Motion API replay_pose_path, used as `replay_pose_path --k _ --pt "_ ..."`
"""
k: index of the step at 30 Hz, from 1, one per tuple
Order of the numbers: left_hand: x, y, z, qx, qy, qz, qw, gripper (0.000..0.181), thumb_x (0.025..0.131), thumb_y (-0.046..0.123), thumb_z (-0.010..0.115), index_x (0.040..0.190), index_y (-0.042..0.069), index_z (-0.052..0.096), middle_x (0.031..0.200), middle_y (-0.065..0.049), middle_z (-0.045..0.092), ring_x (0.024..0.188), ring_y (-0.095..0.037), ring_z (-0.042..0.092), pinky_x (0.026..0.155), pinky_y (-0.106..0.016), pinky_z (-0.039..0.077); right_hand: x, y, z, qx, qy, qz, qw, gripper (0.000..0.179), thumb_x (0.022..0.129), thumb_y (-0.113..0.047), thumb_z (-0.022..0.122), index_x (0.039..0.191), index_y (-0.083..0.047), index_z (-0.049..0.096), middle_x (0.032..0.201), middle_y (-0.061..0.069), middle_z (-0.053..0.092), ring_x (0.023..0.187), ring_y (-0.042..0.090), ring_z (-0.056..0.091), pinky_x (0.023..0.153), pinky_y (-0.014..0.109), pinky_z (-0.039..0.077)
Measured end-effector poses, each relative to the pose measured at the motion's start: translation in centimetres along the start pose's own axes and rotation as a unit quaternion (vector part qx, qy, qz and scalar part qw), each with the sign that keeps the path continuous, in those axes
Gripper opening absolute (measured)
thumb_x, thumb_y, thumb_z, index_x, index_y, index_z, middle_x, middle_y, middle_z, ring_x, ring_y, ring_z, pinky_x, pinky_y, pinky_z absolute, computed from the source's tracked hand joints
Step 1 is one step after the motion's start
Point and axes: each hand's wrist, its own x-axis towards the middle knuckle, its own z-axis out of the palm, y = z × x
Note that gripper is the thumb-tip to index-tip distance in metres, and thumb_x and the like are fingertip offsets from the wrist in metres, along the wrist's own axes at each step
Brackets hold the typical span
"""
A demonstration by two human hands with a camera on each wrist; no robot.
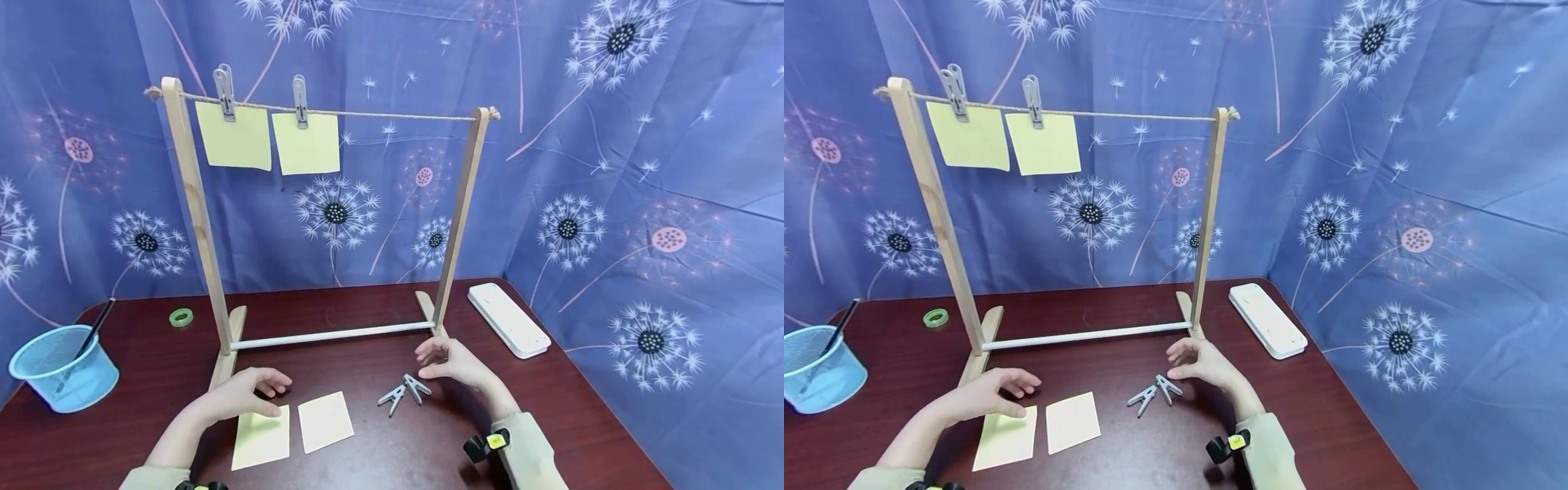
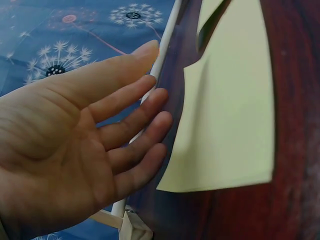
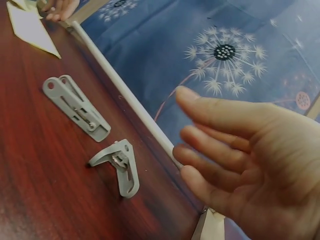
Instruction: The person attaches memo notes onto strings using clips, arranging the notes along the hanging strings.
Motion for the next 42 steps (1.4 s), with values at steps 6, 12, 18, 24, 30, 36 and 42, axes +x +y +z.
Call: replay_pose_path --k 6,12,18,24,30,36,42 --pt "-0.2 -0.2 0.2 0.031 -0.017 0.000 0.9994 0.052 0.075 0.012 0.083 0.118 -0.007 0.061 0.106 -0.012 0.061 0.094 -0.021 0.056 0.076 -0.024 0.049 -0.3 -0.6 0.3 -0.050 -0.031 0.017 0.9981 0.040 0.077 -0.006 0.080 0.109 0.009 0.060 0.098 0.025 0.063 0.089 0.021 0.059 0.077 0.022 0.050" --pt "-0.4 -0.5 0.7 0.053 -0.012 0.008 0.9985 0.050 0.071 0.016 0.086 0.113 -0.002 0.064 0.103 -0.006 0.060 0.089 -0.009 0.051 0.077 -0.023 0.046 -0.2 -0.7 0.8 -0.070 -0.044 0.027 0.9962 0.041 0.072 -0.006 0.084 0.104 0.007 0.061 0.092 0.017 0.061 0.083 0.017 0.055 0.071 0.021 0.047" --pt "-0.2 -0.6 1.1 0.075 -0.004 0.029 0.9967 0.046 0.069 0.016 0.087 0.107 0.002 0.065 0.098 -0.004 0.057 0.086 -0.005 0.048 0.075 -0.024 0.044 -0.4 -0.5 1.2 -0.051 -0.058 0.049 0.9958 0.045 0.069 -0.003 0.084 0.103 0.009 0.058 0.091 0.012 0.057 0.080 0.016 0.052 0.067 0.019 0.046" --pt "0.0 -0.7 1.3 0.094 0.001 0.041 0.9947 0.046 0.064 0.013 0.088 0.102 0.004 0.064 0.094 -0.001 0.054 0.083 -0.005 0.045 0.073 -0.023 0.042 -0.4 -0.3 1.6 -0.071 -0.064 0.048 0.9942 0.047 0.065 -0.002 0.086 0.101 0.008 0.058 0.089 0.012 0.057 0.074 0.014 0.051 0.065 0.017 0.043" --pt "0.0 -0.9 1.3 0.111 0.005 0.042 0.9929 0.044 0.060 0.013 0.088 0.097 0.007 0.064 0.091 0.000 0.054 0.082 -0.004 0.045 0.071 -0.023 0.041 -0.1 -0.1 2.0 -0.101 -0.055 0.054 0.9919 0.045 0.063 -0.003 0.087 0.096 0.005 0.058 0.084 0.006 0.055 0.068 0.010 0.049 0.061 0.017 0.041" --pt "-0.1 -0.6 1.3 0.121 0.012 0.041 0.9917 0.042 0.061 0.014 0.088 0.094 0.008 0.064 0.089 0.000 0.052 0.081 -0.005 0.045 0.070 -0.023 0.041 0.2 -0.2 1.9 -0.138 -0.052 0.059 0.9873 0.041 0.062 -0.007 0.088 0.091 0.001 0.060 0.077 0.001 0.055 0.064 0.006 0.049 0.058 0.017 0.041" --pt "-0.1 -0.3 1.4 0.116 0.013 0.024 0.9928 0.040 0.062 0.011 0.088 0.093 0.008 0.063 0.089 0.000 0.053 0.082 -0.006 0.045 0.070 -0.023 0.041 -0.2 0.0 1.9 -0.140 -0.047 0.065 0.9869 0.038 0.061 -0.006 0.086 0.089 0.000 0.061 0.076 0.000 0.055 0.064 0.006 0.050 0.059 0.017 0.042"
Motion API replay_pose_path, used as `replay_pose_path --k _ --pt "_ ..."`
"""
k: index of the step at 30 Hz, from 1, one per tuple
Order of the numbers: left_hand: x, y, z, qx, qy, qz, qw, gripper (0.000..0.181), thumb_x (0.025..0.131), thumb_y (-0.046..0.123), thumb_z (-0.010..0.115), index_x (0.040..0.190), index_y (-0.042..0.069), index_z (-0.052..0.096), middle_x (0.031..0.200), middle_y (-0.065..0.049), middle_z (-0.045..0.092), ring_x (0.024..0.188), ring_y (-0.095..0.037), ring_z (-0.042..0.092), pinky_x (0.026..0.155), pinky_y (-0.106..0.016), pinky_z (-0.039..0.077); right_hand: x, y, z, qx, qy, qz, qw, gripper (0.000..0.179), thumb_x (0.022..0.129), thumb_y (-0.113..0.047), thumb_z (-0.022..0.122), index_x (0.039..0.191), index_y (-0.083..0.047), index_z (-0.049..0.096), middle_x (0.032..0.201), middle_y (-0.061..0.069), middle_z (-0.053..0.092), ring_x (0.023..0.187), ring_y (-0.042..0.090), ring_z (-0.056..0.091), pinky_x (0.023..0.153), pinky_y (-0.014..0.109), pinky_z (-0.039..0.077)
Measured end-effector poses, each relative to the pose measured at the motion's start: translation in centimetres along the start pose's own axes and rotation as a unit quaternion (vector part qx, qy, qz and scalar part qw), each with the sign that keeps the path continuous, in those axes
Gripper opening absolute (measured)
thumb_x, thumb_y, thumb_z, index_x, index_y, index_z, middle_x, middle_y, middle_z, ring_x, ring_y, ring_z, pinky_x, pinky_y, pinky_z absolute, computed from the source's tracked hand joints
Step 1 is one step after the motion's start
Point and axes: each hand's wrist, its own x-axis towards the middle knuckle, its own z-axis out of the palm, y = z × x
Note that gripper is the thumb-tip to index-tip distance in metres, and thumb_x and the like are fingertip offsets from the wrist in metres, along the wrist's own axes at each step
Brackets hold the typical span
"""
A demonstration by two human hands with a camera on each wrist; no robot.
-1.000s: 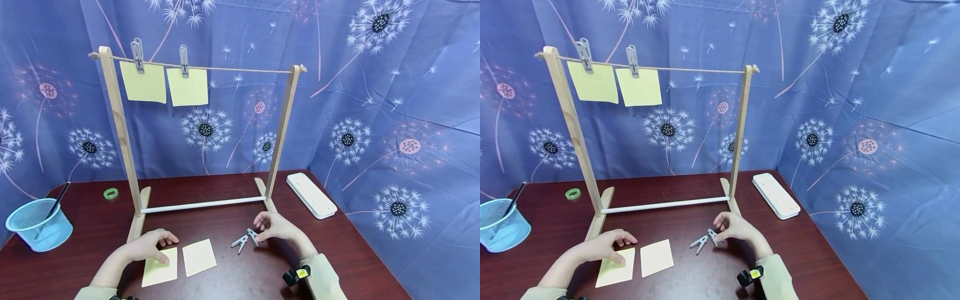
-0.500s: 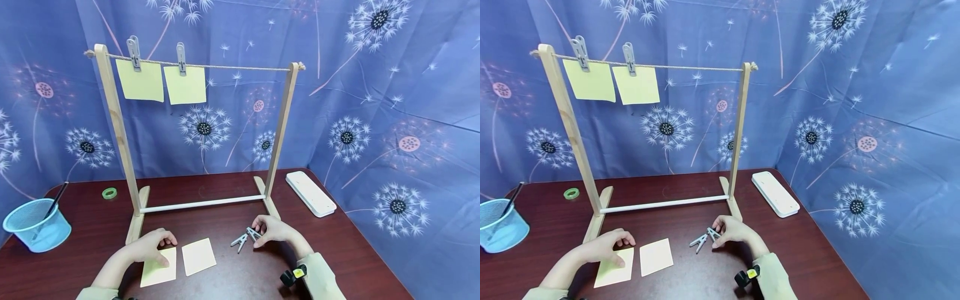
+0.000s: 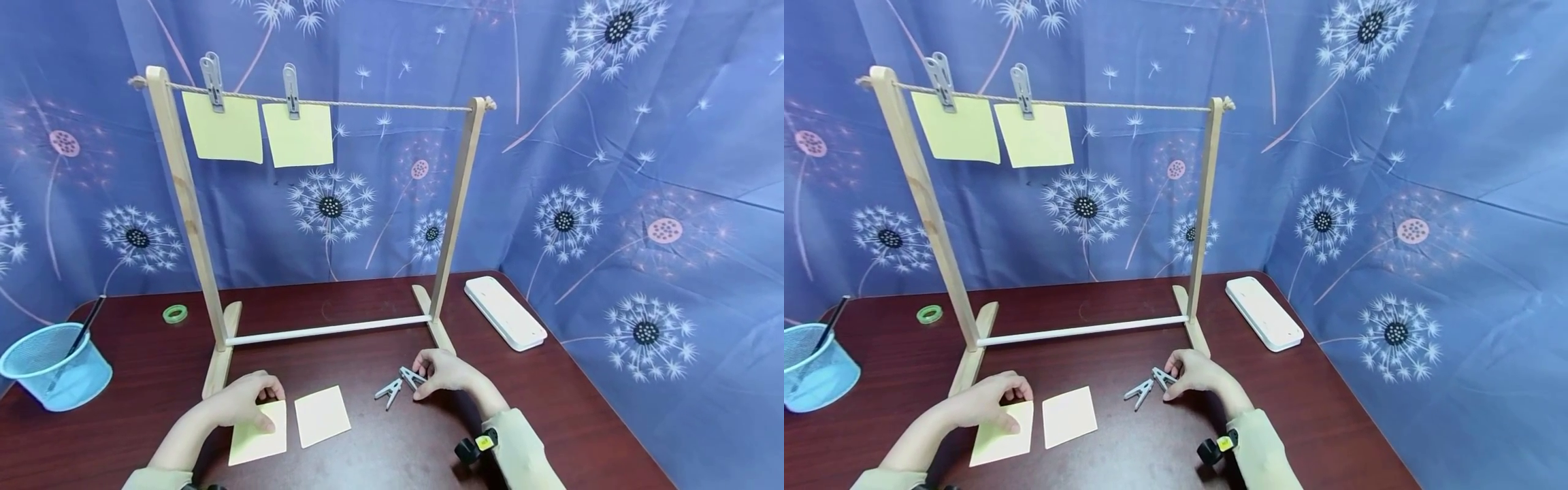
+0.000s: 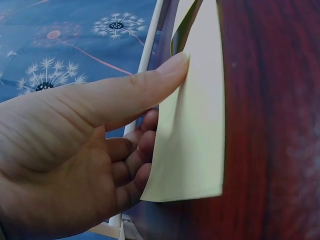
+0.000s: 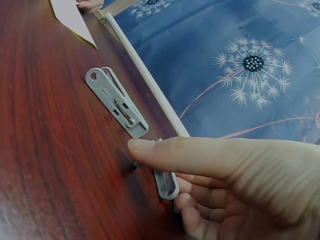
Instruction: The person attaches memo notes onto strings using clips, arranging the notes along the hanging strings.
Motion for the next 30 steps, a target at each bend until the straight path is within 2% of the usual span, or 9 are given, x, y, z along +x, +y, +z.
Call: replay_pose_path --k 8,16,24,30 --pt "0.16 -0.03 0.02 0.004 0.018 -0.002 0.9998 0.036 0.062 0.006 0.086 0.086 0.008 0.060 0.084 0.002 0.057 0.077 -0.004 0.049 0.068 -0.023 0.042 -0.03 0.12 -0.19 0.015 0.014 -0.008 0.9998 0.034 0.063 -0.004 0.082 0.090 0.002 0.062 0.076 -0.002 0.057 0.067 0.006 0.051 0.062 0.017 0.044" --pt "0.14 -0.34 -0.06 -0.006 0.027 -0.017 0.9995 0.036 0.064 0.004 0.085 0.086 0.007 0.057 0.082 0.003 0.057 0.076 -0.002 0.049 0.067 -0.023 0.044 0.24 0.33 -0.16 0.032 0.029 -0.021 0.9989 0.033 0.065 0.002 0.077 0.094 0.005 0.061 0.082 0.006 0.059 0.073 0.009 0.054 0.063 0.017 0.047" --pt "0.02 -0.21 -0.26 -0.013 0.022 -0.031 0.9992 0.034 0.067 0.005 0.085 0.093 0.003 0.064 0.082 0.001 0.059 0.074 -0.002 0.048 0.065 -0.022 0.043 0.41 0.48 0.01 0.012 0.052 -0.029 0.9981 0.035 0.064 0.002 0.076 0.097 0.004 0.062 0.088 0.010 0.062 0.081 0.016 0.057 0.071 0.020 0.050" --pt "-0.14 -0.02 -0.29 -0.011 0.028 -0.044 0.9986 0.030 0.067 0.007 0.085 0.090 0.004 0.067 0.078 0.003 0.056 0.069 -0.001 0.045 0.062 -0.021 0.040 0.35 0.44 -0.07 -0.005 0.055 -0.025 0.9982 0.042 0.064 0.000 0.081 0.102 0.005 0.063 0.093 0.013 0.062 0.080 0.015 0.055 0.068 0.019 0.047"
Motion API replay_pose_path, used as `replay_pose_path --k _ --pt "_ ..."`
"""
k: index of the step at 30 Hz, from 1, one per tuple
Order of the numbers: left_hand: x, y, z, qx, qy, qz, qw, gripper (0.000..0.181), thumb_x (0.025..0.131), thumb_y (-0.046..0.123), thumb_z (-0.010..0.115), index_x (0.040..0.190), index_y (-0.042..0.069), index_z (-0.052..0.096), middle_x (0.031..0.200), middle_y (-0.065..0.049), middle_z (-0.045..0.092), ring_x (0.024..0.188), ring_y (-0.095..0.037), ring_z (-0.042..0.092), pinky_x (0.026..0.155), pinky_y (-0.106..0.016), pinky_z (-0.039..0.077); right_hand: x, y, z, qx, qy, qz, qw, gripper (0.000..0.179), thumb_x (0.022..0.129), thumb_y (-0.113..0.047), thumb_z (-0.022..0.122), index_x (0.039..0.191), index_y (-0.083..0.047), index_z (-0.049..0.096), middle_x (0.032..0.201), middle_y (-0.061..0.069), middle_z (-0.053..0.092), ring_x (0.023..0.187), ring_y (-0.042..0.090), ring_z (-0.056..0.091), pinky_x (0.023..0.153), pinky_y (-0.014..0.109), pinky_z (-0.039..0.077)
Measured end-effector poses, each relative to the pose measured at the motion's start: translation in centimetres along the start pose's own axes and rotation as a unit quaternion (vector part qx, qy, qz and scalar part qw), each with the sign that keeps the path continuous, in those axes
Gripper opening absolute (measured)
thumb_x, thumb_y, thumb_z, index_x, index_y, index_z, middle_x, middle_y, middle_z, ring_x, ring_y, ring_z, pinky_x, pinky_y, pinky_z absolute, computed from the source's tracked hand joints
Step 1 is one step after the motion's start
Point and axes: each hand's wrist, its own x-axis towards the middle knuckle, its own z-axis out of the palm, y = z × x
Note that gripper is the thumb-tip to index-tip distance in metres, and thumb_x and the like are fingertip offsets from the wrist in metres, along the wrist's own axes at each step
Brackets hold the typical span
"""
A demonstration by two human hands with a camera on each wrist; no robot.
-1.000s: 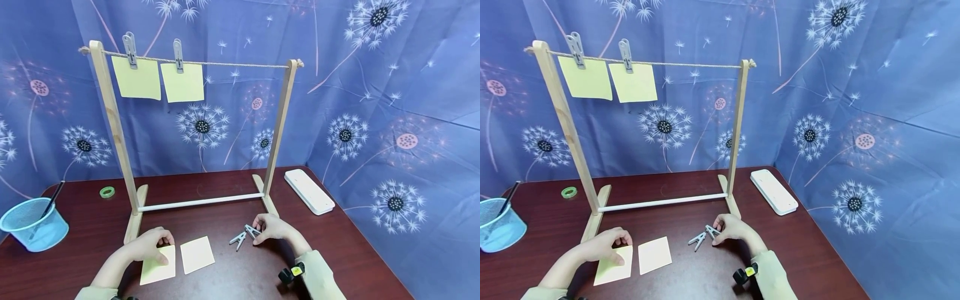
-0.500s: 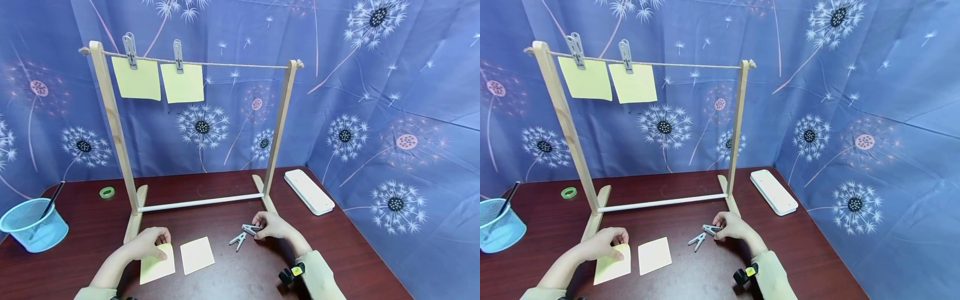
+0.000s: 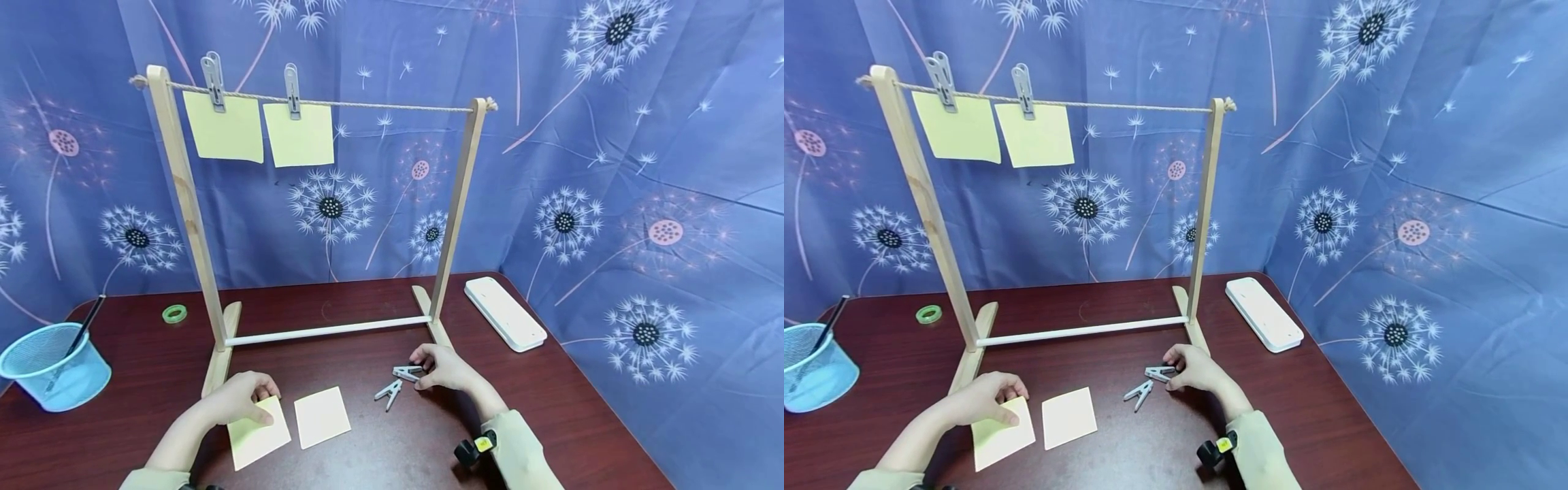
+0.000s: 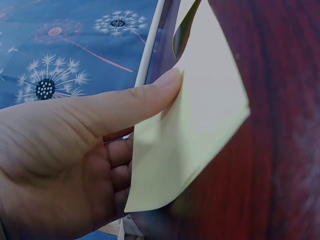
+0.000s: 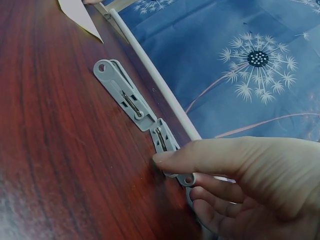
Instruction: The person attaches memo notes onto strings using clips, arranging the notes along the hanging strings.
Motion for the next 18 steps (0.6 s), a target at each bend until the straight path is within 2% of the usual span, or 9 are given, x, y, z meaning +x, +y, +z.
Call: replay_pose_path --k 6,10,18 --pt "-0.08 -0.02 0.10 0.012 0.012 0.002 0.9999 0.023 0.066 0.010 0.085 0.081 0.004 0.069 0.070 0.005 0.056 0.065 0.001 0.044 0.059 -0.021 0.039 0.04 0.25 0.06 -0.011 -0.003 0.012 0.9999 0.041 0.064 -0.003 0.084 0.099 0.004 0.065 0.088 0.008 0.060 0.072 0.010 0.052 0.064 0.018 0.043" --pt "-0.02 -0.07 0.12 0.004 0.011 -0.007 0.9999 0.020 0.067 0.013 0.085 0.079 0.005 0.070 0.068 0.007 0.060 0.062 0.002 0.047 0.058 -0.020 0.041 0.09 0.31 0.15 -0.013 -0.003 0.015 0.9998 0.036 0.065 -0.004 0.085 0.095 0.004 0.066 0.085 0.007 0.061 0.068 0.007 0.051 0.062 0.017 0.043" --pt "-0.14 0.09 -0.11 -0.022 0.010 -0.030 0.9993 0.021 0.072 0.014 0.084 0.081 0.003 0.068 0.066 0.004 0.060 0.060 -0.002 0.049 0.057 -0.020 0.041 0.00 0.41 0.16 0.010 0.005 0.018 0.9998 0.029 0.069 -0.002 0.081 0.093 0.005 0.066 0.085 0.015 0.065 0.064 0.005 0.052 0.055 0.016 0.043"
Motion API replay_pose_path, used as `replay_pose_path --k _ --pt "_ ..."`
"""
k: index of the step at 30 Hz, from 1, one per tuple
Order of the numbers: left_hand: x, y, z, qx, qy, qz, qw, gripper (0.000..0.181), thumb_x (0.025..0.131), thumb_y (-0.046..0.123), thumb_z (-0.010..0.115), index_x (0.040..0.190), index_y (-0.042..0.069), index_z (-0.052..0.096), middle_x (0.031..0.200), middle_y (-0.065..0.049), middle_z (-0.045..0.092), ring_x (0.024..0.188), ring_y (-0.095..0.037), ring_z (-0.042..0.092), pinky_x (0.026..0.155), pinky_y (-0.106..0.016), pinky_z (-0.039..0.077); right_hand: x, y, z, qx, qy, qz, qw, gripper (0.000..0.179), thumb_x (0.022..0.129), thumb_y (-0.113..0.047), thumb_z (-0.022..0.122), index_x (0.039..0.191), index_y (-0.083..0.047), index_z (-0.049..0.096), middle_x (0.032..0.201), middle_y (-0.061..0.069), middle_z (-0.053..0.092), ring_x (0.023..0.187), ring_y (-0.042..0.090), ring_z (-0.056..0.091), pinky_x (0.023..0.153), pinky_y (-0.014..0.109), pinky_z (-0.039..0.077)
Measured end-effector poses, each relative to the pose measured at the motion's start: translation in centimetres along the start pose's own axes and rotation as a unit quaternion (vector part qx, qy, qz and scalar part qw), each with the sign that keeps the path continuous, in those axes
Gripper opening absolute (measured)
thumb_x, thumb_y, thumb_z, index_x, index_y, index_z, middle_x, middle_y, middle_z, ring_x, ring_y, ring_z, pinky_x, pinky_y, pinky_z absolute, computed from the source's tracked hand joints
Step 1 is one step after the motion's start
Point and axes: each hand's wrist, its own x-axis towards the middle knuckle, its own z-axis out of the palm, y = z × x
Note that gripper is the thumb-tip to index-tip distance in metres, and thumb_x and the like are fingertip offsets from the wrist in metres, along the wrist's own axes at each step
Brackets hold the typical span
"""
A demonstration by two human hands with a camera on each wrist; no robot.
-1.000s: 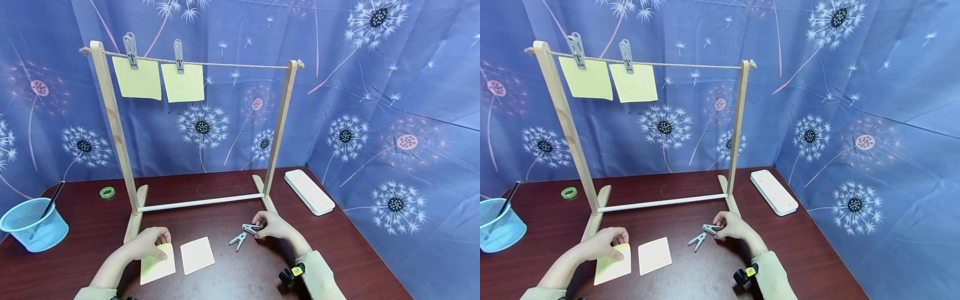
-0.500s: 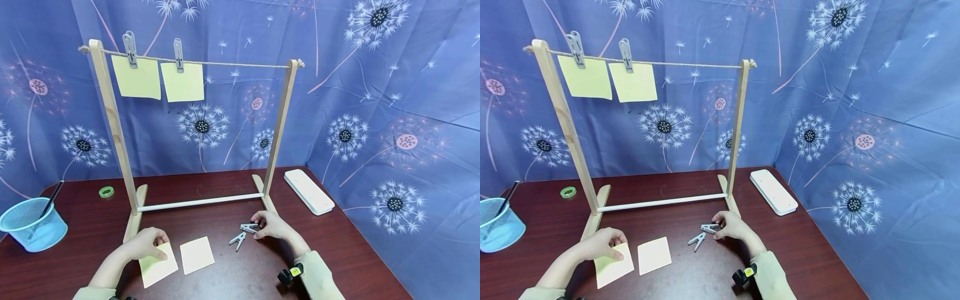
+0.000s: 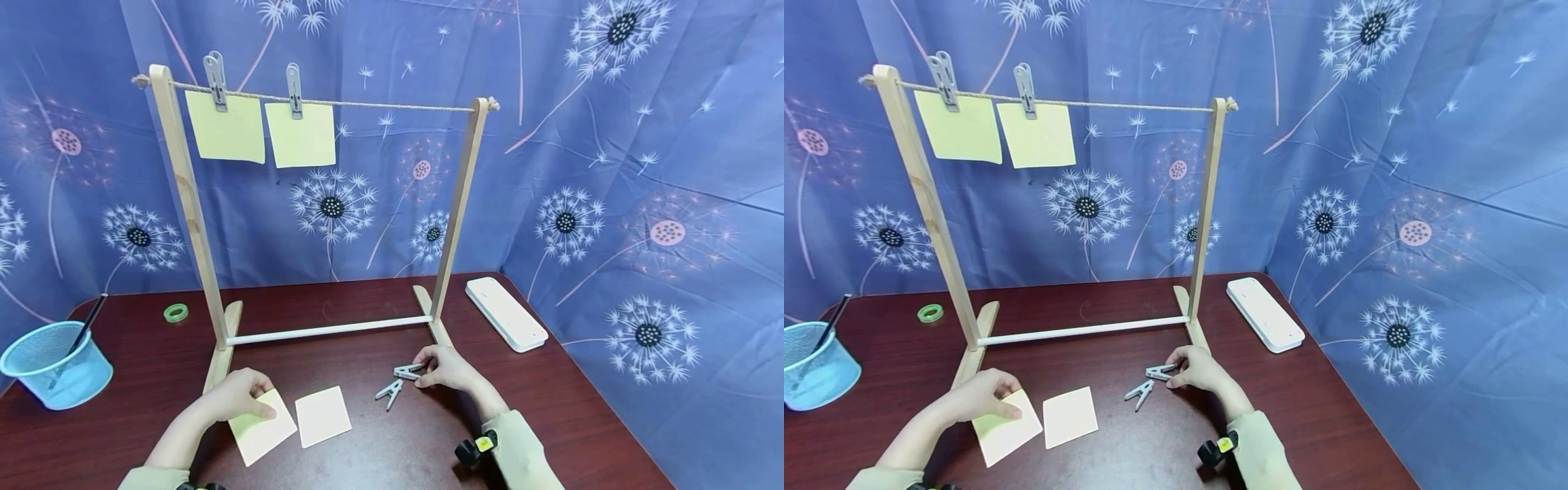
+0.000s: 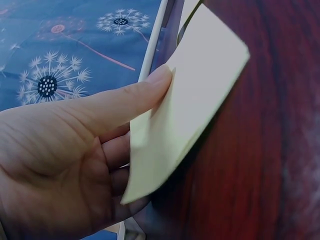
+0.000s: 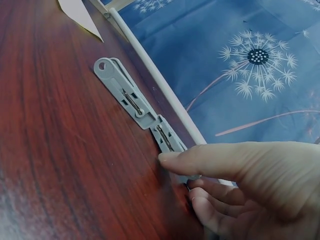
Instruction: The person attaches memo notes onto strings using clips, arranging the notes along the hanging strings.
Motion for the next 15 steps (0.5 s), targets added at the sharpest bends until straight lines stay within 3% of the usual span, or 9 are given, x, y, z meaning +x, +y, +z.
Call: replay_pose_path --k 3,9,15 --pt "0.0 -0.2 -0.1 -0.024 -0.009 -0.001 0.9997 0.021 0.074 0.014 0.082 0.083 0.001 0.068 0.067 0.003 0.062 0.059 -0.003 0.052 0.055 -0.020 0.043 -0.2 -0.6 0.0 0.021 0.011 0.006 0.9997 0.028 0.072 0.000 0.079 0.095 0.007 0.065 0.085 0.019 0.065 0.064 0.009 0.053 0.054 0.017 0.041" --pt "0.1 -0.5 -0.4 -0.077 -0.034 -0.004 0.9964 0.024 0.079 0.014 0.079 0.089 -0.005 0.069 0.072 -0.002 0.066 0.059 -0.005 0.057 0.054 -0.021 0.047 0.0 -0.3 0.0 0.059 0.046 0.004 0.9972 0.031 0.077 -0.004 0.076 0.103 0.007 0.064 0.082 0.011 0.067 0.071 0.008 0.058 0.058 0.018 0.044" --pt "-0.1 -0.9 -0.8 -0.121 -0.047 -0.024 0.9913 0.027 0.083 0.012 0.076 0.097 -0.010 0.068 0.080 -0.005 0.070 0.064 -0.007 0.060 0.057 -0.022 0.050 0.3 0.4 0.0 0.127 0.073 -0.006 0.9891 0.036 0.082 -0.004 0.074 0.113 0.011 0.062 0.098 0.022 0.068 0.082 0.008 0.063 0.070 0.018 0.051"
